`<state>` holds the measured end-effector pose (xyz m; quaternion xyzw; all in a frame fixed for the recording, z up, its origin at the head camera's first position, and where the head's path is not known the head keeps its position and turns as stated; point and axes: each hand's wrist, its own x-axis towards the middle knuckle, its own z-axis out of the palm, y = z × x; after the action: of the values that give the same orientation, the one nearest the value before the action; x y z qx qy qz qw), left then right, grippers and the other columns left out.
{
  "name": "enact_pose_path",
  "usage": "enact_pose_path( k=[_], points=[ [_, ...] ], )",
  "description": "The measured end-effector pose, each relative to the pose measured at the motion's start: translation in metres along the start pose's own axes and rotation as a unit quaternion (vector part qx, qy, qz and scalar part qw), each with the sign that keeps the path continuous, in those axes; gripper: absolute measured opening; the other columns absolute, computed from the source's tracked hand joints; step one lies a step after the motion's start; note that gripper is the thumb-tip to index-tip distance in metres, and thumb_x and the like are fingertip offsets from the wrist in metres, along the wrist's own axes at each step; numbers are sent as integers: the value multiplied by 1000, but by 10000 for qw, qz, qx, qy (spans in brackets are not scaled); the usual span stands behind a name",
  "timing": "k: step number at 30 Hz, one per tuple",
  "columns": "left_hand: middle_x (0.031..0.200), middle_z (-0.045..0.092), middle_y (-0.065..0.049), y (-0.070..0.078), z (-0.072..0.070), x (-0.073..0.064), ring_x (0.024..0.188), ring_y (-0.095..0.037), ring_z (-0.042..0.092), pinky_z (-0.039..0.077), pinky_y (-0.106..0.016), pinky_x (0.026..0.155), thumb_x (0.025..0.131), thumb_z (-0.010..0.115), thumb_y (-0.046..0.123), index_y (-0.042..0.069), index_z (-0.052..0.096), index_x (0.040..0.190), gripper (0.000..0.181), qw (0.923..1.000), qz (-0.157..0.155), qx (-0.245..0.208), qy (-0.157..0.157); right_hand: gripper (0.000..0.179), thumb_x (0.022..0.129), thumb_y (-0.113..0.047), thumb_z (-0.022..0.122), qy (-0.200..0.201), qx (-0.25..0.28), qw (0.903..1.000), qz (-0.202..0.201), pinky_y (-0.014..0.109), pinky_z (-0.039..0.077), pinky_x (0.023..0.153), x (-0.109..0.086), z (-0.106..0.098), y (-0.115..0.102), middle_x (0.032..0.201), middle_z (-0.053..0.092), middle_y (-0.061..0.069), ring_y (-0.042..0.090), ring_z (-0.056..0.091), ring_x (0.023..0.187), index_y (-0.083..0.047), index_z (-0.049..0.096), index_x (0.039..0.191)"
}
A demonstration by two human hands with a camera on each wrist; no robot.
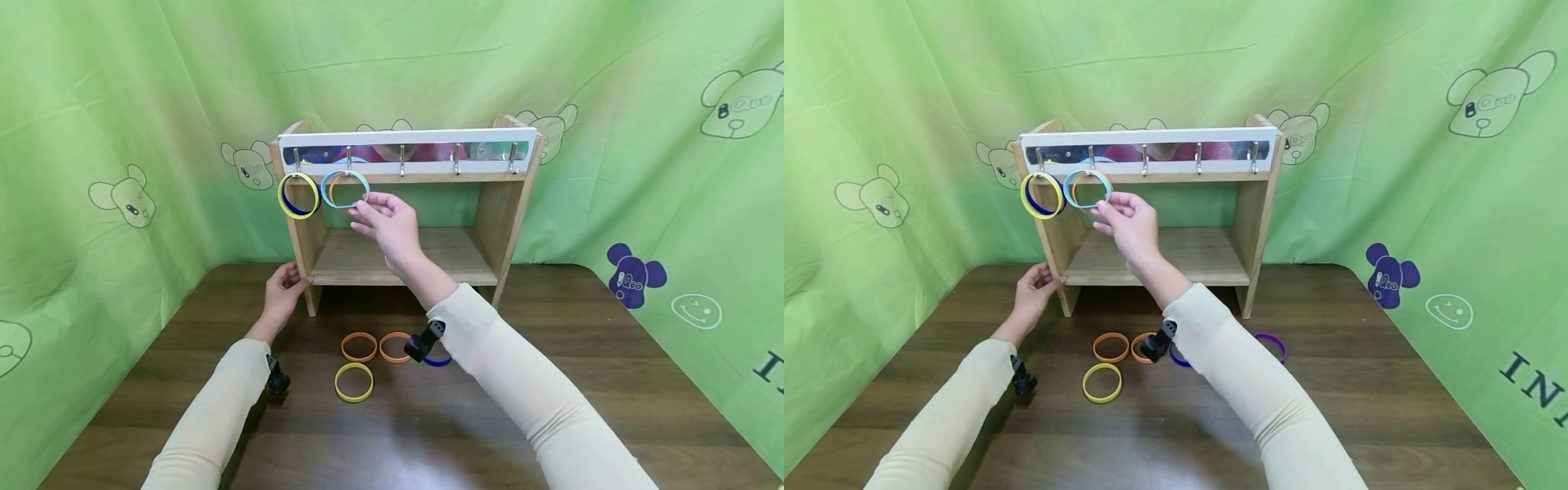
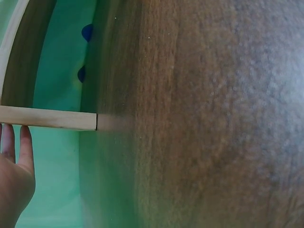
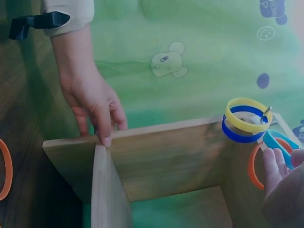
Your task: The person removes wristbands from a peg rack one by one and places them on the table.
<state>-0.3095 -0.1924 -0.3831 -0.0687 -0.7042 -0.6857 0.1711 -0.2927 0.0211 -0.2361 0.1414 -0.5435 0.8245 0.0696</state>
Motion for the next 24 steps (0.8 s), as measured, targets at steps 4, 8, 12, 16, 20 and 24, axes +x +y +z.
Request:
enact_pose_path(
  k=[4,8,12,16,20,24],
  points=[
    [119,57,-28,-1,0,0,92,-7,58,50,-18,78,89,64,-6,-11,53,127,40,10000,31,-1,4,9,94,1,61,-55,53,10000,-6,35,57,77,-2,1,-4,96,67,16,20,69,83,2,59,103],
    [116,58,-24,-1,0,-1,92,-7,58,50,-18,78,88,64,-8,-11,53,126,40,10000,57,-23,36,11,94,0,62,-90,101,9999,-13,36,57,78,-6,2,-8,99,67,18,23,69,86,2,58,104],
    [113,60,-20,-2,1,0,91,-7,58,50,-18,78,88,64,-9,-13,53,126,40,9999,53,-54,96,15,93,0,63,-167,96,9998,-7,37,57,78,-12,0,-13,101,67,19,24,69,87,5,58,107],
    [116,59,-23,-3,0,0,94,-10,57,50,-18,79,88,64,-9,-12,53,126,39,9999,5,-80,98,18,94,1,62,-290,60,9996,-2,38,57,78,-19,-4,-16,101,67,19,27,69,89,8,57,110],
    [119,57,-25,-2,0,-1,94,-10,57,50,-18,79,88,64,-9,-12,53,126,40,10000,-13,-54,66,20,95,0,60,-409,-56,9991,51,39,57,78,-28,-13,-18,105,66,21,33,68,95,8,56,112],
    [117,58,-24,0,1,-1,94,-10,57,50,-17,79,88,64,-9,-12,53,126,40,10000,37,-22,62,18,95,-1,60,-518,-242,9983,131,39,57,79,-36,-23,-16,103,66,19,25,69,89,7,57,112]
  ],
)
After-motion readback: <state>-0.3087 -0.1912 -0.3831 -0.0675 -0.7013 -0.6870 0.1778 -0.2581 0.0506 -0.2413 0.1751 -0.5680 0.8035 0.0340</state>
